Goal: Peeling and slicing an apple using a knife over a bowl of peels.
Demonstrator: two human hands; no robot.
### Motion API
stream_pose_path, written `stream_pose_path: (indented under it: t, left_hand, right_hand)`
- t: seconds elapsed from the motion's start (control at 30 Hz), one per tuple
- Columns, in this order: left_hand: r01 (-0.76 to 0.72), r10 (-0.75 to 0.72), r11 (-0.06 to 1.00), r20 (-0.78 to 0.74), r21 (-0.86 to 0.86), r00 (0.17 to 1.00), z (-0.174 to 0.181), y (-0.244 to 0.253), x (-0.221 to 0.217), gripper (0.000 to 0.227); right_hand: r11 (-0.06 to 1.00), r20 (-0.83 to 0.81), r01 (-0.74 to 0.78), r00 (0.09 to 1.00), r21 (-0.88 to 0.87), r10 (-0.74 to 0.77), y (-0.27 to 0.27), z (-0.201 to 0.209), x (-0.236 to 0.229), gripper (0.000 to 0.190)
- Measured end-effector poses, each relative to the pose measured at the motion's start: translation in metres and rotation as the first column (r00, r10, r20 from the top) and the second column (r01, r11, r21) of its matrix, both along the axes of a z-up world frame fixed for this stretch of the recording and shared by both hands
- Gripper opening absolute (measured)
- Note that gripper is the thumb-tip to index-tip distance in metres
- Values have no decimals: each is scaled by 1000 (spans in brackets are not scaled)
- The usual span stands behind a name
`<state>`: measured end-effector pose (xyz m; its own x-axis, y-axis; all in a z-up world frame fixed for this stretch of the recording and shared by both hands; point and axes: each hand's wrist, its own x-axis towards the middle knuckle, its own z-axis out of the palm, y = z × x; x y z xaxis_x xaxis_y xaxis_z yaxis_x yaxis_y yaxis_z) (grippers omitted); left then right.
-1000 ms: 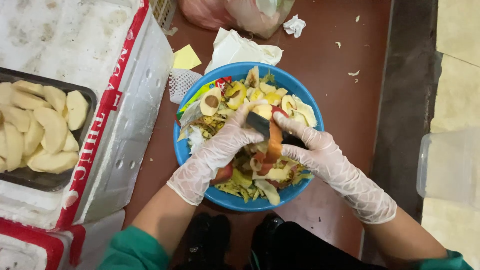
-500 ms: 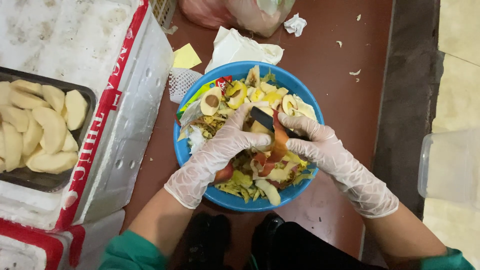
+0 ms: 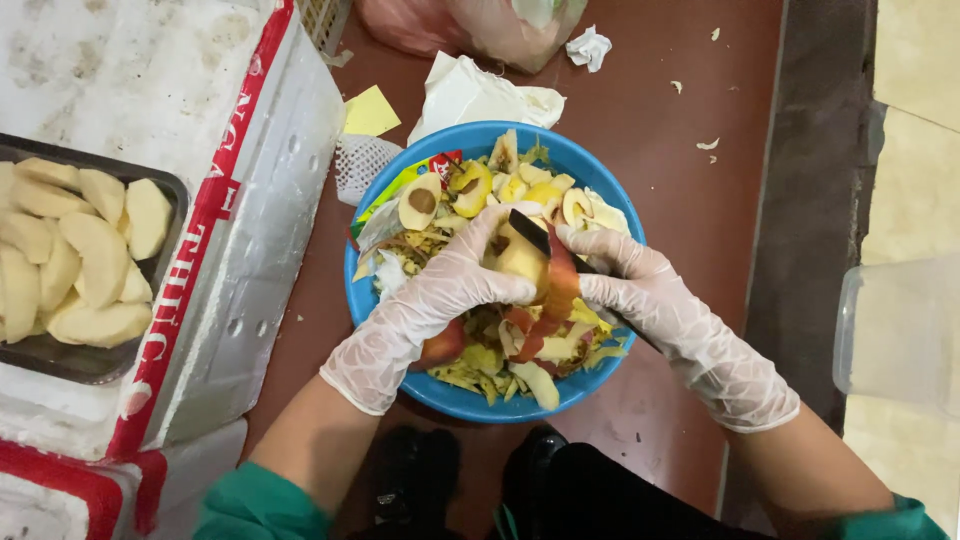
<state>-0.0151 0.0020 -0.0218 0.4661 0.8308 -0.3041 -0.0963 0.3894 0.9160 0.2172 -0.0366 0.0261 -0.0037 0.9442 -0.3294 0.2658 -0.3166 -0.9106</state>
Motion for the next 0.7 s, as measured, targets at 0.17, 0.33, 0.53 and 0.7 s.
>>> stream_pose_path:
  t: [0.17, 0.33, 0.53, 0.7]
  left_hand:
    - [42, -40, 999, 99, -17, 994, 54, -9, -3, 88]
    - [112, -112, 991, -3, 71, 994, -29, 11, -12, 97]
    - [122, -123, 992, 97, 22, 988, 79, -14, -6, 112]
    - [-10, 18, 998, 136, -62, 991, 21, -5, 15, 86]
  right_hand:
    - [1000, -13, 14, 1000, -5, -14, -2, 4, 4, 57]
    - [999, -30, 45, 999, -19, -45, -1, 7, -1, 57]
    - [997, -42, 72, 996, -25, -73, -8, 13, -1, 57]
    - [999, 203, 36, 979, -13, -33, -11, 19, -11, 64]
